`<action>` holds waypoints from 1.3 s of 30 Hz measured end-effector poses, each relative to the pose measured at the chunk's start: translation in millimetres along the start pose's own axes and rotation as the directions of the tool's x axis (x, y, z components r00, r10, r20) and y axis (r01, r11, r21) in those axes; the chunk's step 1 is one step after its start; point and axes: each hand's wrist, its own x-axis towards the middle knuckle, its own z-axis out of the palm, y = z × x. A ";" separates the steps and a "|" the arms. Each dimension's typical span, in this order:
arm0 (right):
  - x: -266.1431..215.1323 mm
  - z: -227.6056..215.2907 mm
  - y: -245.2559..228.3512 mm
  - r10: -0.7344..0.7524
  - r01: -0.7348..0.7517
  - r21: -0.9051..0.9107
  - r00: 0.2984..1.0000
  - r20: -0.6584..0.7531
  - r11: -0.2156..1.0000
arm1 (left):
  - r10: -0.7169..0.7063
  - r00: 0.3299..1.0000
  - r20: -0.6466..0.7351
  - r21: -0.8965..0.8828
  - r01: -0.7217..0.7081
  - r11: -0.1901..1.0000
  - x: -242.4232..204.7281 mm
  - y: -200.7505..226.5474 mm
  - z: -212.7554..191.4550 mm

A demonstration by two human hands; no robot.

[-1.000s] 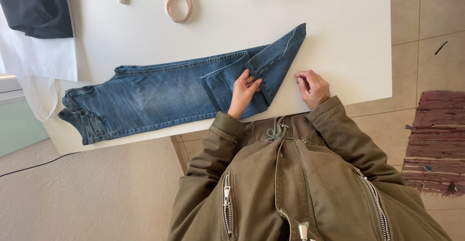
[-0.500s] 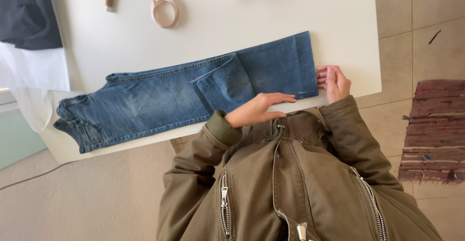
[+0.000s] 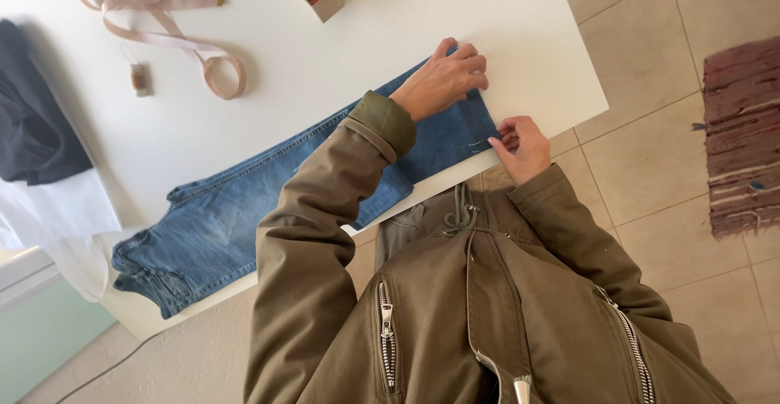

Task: Marking and cutting the bottom of a pair of denim jeans to shorten them.

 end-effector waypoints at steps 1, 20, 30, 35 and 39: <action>-0.7 0.5 0.9 -0.019 0.019 -0.018 1.000 -0.010 1.000 | 0.014 1.000 0.012 0.030 -0.014 0.999 2.7 -1.3 2.9; 17.5 11.6 -26.0 -0.120 0.112 -0.065 0.985 -0.127 0.992 | 0.093 0.996 -0.001 -0.017 -0.093 0.996 0.8 -10.1 11.1; 16.9 8.2 -29.6 -0.122 0.107 -0.142 0.987 -0.102 0.984 | 0.220 0.972 -0.085 0.056 -0.216 0.975 -2.1 2.3 15.8; 17.1 9.1 -26.0 -0.136 0.121 -0.146 0.985 -0.104 0.982 | 0.191 0.981 -0.039 0.129 -0.184 0.974 -0.3 1.9 23.1; 17.3 10.4 -23.3 -0.155 0.133 -0.182 0.982 -0.113 0.974 | 0.176 0.984 -0.007 0.159 -0.173 0.972 3.4 1.0 23.6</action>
